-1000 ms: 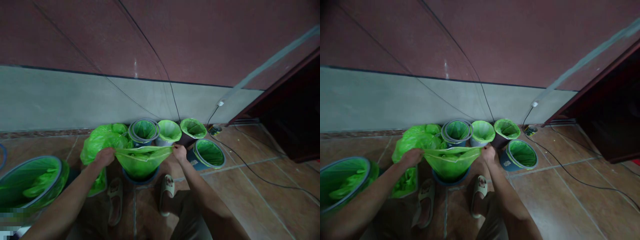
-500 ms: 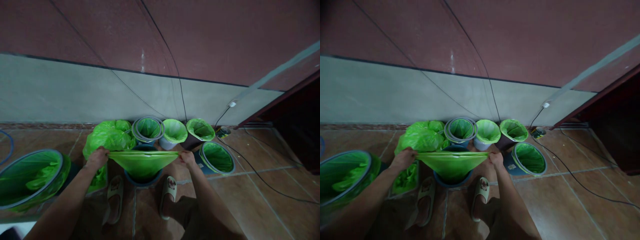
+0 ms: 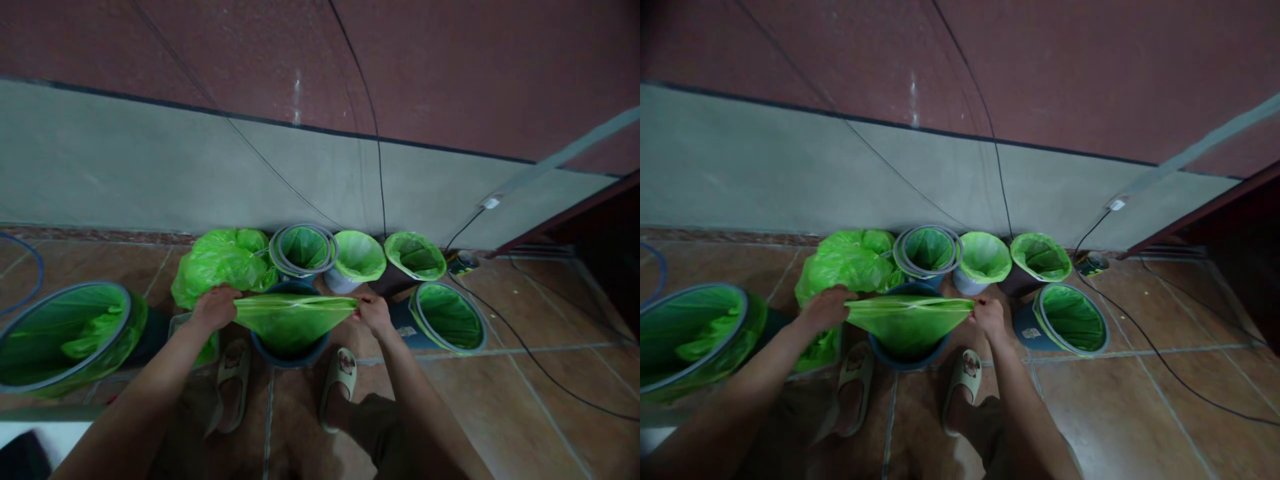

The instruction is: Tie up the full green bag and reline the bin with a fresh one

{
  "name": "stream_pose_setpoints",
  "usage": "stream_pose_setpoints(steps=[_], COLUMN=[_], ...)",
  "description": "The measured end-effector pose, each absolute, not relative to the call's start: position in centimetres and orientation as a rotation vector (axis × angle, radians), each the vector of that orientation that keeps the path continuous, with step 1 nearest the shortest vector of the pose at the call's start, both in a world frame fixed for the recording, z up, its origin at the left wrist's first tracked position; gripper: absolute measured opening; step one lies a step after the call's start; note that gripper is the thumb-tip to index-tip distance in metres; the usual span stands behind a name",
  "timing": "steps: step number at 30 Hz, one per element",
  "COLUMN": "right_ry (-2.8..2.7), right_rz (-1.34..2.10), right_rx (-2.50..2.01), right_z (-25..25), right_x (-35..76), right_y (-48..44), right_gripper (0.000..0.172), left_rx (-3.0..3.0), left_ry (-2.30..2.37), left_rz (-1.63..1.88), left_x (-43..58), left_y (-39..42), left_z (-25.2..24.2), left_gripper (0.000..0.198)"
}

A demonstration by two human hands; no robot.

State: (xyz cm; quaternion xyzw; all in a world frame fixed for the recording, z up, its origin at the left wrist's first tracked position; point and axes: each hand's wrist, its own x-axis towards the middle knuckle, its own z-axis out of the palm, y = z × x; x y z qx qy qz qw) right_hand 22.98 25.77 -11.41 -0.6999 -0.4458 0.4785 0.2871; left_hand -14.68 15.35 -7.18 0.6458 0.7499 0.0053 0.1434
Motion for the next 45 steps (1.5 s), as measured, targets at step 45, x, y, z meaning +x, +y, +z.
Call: stream_pose_setpoints(steps=[45], right_ry=[-1.408], right_rz=[1.294], right_rx=[-1.246], right_z=[-3.0], right_x=[16.8], right_y=[23.9], right_gripper=[0.047], left_rx=[1.241], left_ry=[1.34], left_rz=[1.419], left_x=[-3.0], left_y=[21.2], left_z=[0.3], left_gripper=[0.016])
